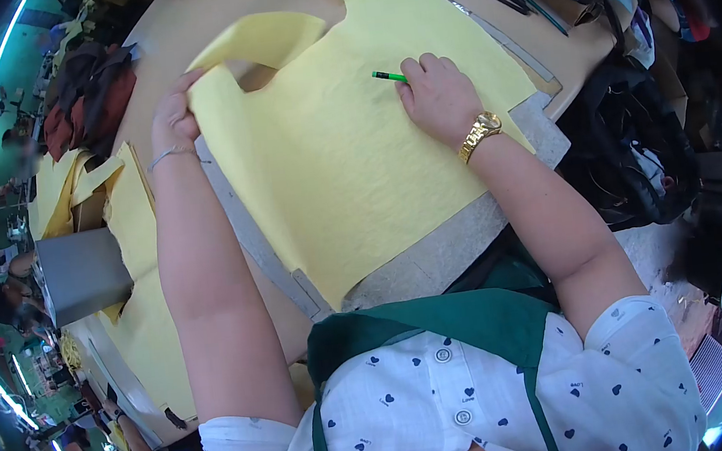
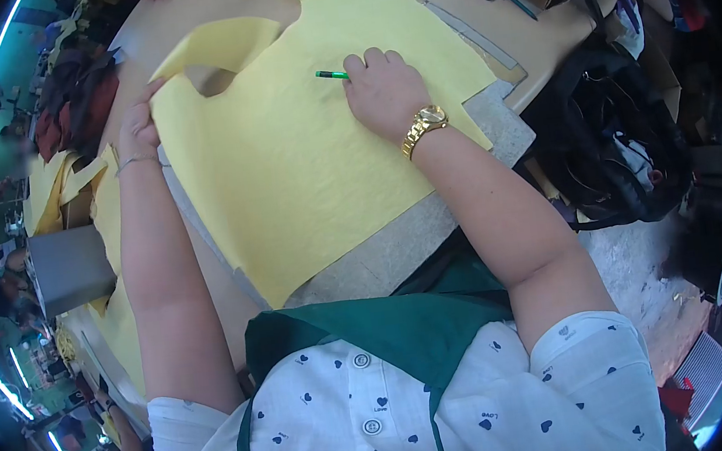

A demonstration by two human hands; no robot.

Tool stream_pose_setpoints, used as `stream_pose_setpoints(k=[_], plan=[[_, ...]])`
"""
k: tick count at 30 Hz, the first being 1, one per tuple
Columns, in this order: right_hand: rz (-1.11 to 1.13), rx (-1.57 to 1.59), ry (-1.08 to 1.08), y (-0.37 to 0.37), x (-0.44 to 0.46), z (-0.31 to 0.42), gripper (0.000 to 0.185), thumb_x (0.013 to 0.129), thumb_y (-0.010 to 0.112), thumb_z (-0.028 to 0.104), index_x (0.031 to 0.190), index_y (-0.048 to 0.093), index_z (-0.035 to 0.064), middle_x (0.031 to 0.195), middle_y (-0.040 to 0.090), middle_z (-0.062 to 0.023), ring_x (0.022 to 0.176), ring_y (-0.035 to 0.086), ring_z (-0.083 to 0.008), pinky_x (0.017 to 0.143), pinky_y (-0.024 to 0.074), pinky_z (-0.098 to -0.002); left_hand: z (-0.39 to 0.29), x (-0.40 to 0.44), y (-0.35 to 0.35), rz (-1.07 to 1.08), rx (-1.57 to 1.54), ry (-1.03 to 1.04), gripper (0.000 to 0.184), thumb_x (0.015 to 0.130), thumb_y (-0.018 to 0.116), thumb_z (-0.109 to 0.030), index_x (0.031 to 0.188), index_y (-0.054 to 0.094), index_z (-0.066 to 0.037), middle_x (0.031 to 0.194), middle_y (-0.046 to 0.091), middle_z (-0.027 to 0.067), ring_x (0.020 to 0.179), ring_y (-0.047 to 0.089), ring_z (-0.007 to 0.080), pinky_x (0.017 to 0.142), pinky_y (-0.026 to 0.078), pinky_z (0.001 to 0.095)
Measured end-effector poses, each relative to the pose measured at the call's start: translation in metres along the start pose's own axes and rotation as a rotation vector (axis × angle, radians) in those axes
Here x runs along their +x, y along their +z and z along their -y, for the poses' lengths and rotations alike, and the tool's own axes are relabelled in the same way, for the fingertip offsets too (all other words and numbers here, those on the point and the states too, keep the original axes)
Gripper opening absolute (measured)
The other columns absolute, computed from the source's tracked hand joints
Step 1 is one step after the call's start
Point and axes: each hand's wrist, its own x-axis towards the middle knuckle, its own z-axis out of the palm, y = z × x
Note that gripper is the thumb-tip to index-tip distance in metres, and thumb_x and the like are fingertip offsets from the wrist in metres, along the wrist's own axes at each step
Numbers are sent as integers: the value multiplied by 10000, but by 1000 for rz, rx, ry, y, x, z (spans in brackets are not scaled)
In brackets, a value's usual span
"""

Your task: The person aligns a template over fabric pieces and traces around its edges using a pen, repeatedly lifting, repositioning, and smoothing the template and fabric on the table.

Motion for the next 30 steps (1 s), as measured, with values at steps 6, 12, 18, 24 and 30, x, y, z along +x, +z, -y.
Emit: stream_pose_setpoints(k=[6, 12, 18, 24, 30], plan=[[-3, 50, 14, 0, 0, 0, 157, 797, 518, 204, 846, 484, 59, 802, 507, -114, 757, 515, -265, 671, 443, -370, 7, -17, -56, -105, -153, 463, 427, 805, 554, -96, 1192, 380, -48, 1127, 493, 171, 974, 541, 278, 807, 485, 378], [5, 61, 26, -3, 0, 2, 164, 795, 518, 198, 848, 483, 47, 810, 511, -128, 769, 518, -282, 675, 441, -384, 41, -31, -88, -231, 80, 403, 614, 853, 511, -220, 1337, 149, -111, 1238, 389, 157, 1019, 506, 292, 831, 462, 391], [-37, 74, 5, 3, 3, 0, 162, 794, 522, 179, 844, 480, 31, 778, 512, -151, 744, 518, -315, 657, 432, -404, 104, -137, -35, -252, 275, 438, 761, 831, 521, -160, 1368, -17, -116, 1364, 214, 152, 1198, 333, 262, 952, 344, 375], [-27, 46, -52, 7, 6, 0, 169, 799, 522, 185, 843, 480, 26, 766, 517, -162, 740, 516, -325, 652, 423, -417, 165, -216, -17, -219, 589, 580, 846, 708, 604, -15, 1358, 64, -27, 1345, 257, 159, 1199, 325, 232, 976, 301, 322], [119, 340, 63, -15, 4, -9, 299, 767, 586, 264, 860, 516, -11, 806, 532, -178, 773, 515, -333, 683, 413, -406, 165, -238, -34, -254, 535, 438, 828, 681, 614, -12, 1349, 125, -14, 1330, 285, 161, 1193, 338, 234, 976, 300, 326]])
